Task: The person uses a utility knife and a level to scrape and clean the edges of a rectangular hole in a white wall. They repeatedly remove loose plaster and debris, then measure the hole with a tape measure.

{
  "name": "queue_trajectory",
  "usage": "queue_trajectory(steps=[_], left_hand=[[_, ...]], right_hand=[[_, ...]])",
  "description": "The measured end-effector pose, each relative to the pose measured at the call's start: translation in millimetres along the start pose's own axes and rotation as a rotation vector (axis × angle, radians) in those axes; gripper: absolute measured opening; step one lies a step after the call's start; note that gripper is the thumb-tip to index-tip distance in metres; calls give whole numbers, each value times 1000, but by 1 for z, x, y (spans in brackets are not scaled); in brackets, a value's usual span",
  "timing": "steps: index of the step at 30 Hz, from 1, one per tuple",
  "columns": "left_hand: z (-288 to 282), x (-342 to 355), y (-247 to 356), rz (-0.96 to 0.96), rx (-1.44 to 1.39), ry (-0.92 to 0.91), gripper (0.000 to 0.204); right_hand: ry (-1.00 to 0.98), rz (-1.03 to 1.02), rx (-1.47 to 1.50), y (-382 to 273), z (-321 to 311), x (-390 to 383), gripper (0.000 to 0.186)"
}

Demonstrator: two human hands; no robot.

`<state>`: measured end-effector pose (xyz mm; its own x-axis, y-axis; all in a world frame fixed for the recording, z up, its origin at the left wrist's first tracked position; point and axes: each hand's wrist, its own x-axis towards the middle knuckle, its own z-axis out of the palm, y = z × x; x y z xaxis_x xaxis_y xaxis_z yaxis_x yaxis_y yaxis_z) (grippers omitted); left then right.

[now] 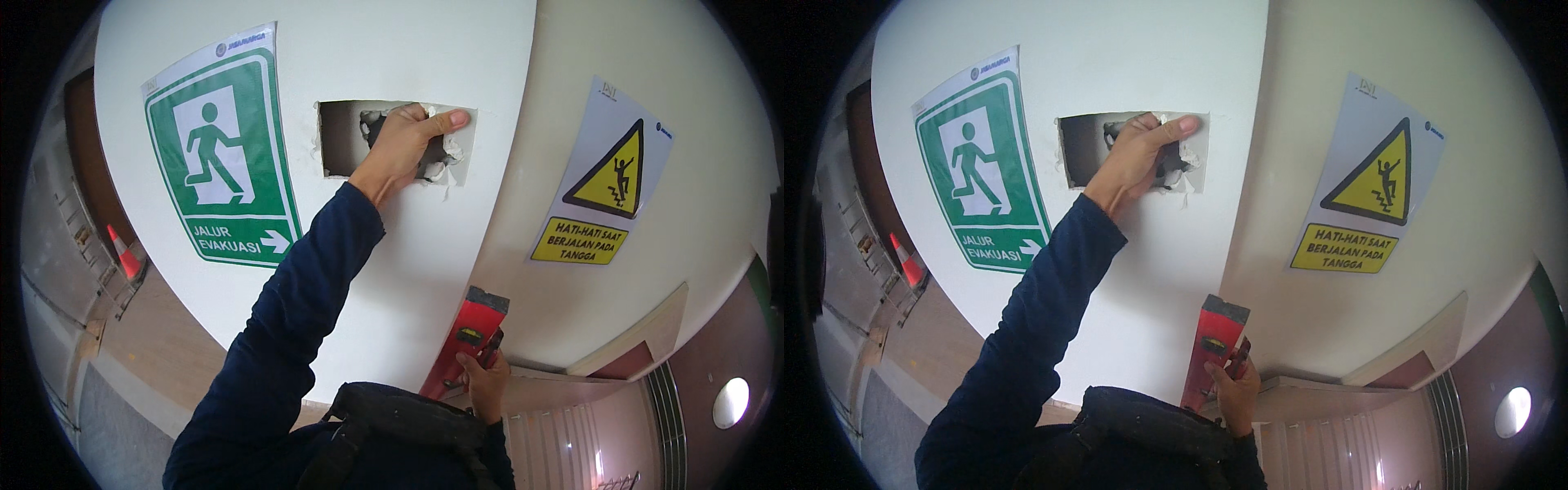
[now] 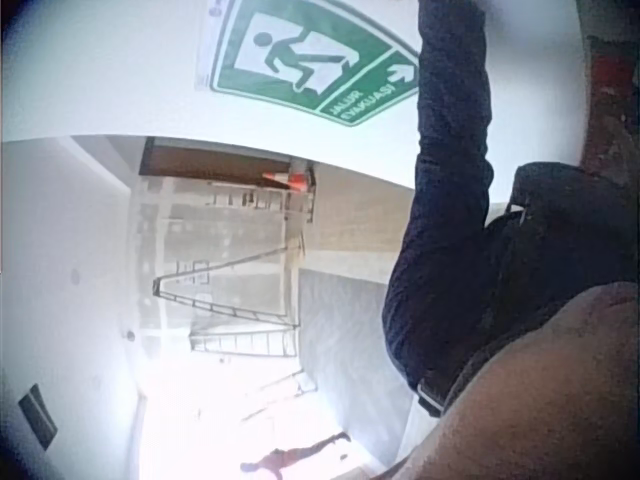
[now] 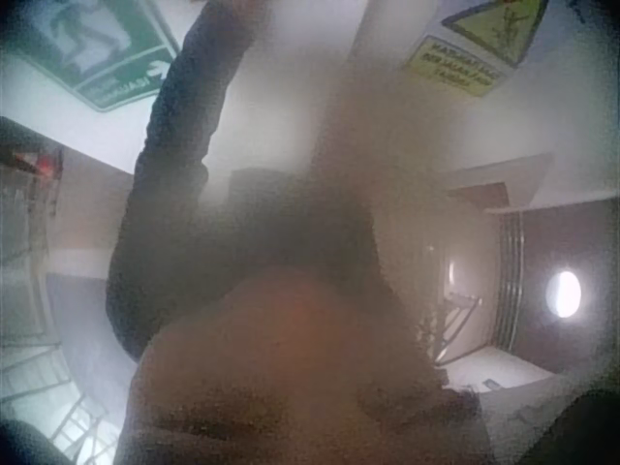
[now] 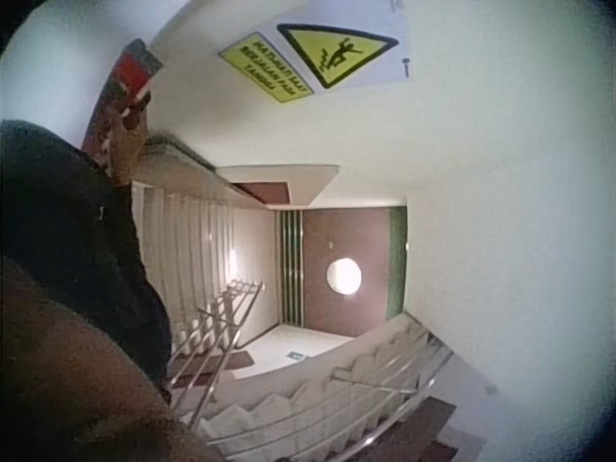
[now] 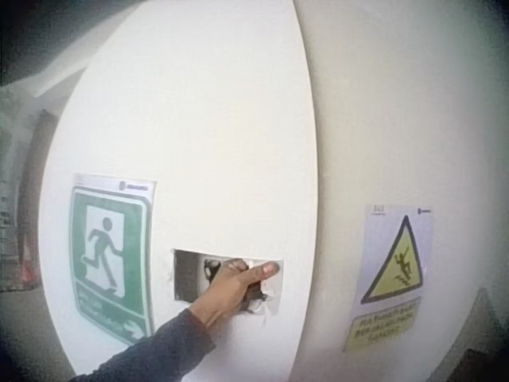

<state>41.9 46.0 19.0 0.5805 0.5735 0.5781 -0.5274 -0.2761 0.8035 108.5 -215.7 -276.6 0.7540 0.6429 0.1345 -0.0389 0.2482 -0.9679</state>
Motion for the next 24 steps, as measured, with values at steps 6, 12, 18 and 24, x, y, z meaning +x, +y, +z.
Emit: queue_trajectory(steps=[6, 12, 18, 24], left_hand=[[-4, -3, 4, -55, 112, 11, 56], [-2, -10, 1, 98, 127, 139, 68], [-3, 7, 6, -43, 116, 26, 71], [13, -9, 2, 35, 271, 181, 81]], right_hand=[[-28, -5, 22, 17, -1, -3, 32], [28, -14, -14, 20, -2, -9, 31], [-18, -3, 35, 15, -12, -10, 31], [36, 17, -74, 21, -20, -15, 40]])
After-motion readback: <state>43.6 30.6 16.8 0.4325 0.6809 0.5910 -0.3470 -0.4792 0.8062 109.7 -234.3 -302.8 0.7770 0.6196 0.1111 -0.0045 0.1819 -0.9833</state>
